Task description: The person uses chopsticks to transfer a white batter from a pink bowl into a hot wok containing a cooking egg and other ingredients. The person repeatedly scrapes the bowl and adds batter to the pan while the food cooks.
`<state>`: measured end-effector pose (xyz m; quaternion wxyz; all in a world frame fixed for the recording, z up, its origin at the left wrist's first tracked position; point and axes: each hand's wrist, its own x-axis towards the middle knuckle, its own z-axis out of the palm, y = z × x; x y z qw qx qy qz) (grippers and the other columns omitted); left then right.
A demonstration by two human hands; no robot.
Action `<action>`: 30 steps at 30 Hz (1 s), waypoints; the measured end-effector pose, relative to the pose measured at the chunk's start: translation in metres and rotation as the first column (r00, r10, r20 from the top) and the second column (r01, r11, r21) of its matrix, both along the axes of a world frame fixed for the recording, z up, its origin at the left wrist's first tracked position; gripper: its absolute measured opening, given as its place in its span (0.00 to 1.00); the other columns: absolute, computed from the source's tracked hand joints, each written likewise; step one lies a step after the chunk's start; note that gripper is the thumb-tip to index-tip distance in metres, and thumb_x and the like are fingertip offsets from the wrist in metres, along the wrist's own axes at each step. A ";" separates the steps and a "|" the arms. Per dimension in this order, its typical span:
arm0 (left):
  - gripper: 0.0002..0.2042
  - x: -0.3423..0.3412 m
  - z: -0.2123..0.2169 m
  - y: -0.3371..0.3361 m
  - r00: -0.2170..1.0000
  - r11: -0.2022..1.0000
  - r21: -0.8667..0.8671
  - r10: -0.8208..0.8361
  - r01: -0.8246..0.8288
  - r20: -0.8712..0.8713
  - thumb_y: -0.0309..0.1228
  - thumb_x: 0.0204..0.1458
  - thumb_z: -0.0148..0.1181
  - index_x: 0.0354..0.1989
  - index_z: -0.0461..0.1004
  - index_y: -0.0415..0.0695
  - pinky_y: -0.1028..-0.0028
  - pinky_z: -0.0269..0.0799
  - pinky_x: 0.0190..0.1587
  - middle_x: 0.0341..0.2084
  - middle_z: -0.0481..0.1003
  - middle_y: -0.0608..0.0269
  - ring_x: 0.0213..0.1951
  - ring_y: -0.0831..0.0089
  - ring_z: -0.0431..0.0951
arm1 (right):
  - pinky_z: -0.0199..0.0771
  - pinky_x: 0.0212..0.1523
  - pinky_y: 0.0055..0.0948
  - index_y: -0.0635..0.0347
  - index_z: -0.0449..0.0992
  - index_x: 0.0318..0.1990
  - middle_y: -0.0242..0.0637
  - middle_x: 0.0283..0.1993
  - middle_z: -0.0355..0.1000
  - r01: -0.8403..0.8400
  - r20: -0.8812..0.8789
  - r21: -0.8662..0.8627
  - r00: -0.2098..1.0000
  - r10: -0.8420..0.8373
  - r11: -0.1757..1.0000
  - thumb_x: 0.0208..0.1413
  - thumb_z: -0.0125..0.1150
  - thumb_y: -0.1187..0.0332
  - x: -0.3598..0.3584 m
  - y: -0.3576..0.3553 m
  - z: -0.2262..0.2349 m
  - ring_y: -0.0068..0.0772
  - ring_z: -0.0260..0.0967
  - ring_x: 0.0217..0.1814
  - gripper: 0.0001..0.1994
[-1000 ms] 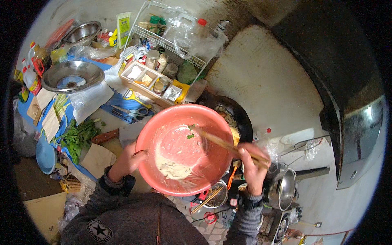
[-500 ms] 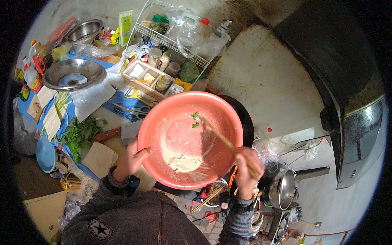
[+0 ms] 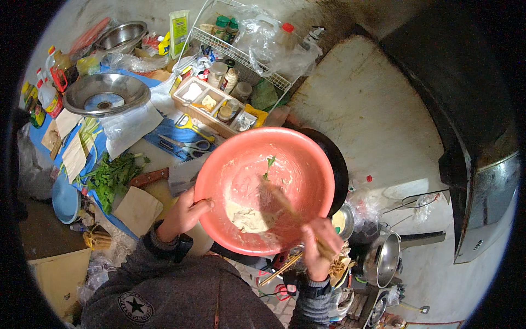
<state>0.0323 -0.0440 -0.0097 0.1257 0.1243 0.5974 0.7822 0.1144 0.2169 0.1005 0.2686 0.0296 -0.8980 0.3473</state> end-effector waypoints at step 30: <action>0.20 0.004 -0.001 0.012 0.990 0.990 -0.040 0.134 -0.133 0.037 0.24 0.53 0.52 0.55 0.62 0.34 0.75 0.68 0.41 0.33 0.73 0.60 0.35 0.79 0.69 | 0.71 0.38 0.30 0.71 0.77 0.30 0.44 0.32 0.75 0.198 0.070 -0.175 0.980 -0.188 0.964 0.51 0.59 0.76 0.056 -0.010 -0.036 0.33 0.72 0.33 0.05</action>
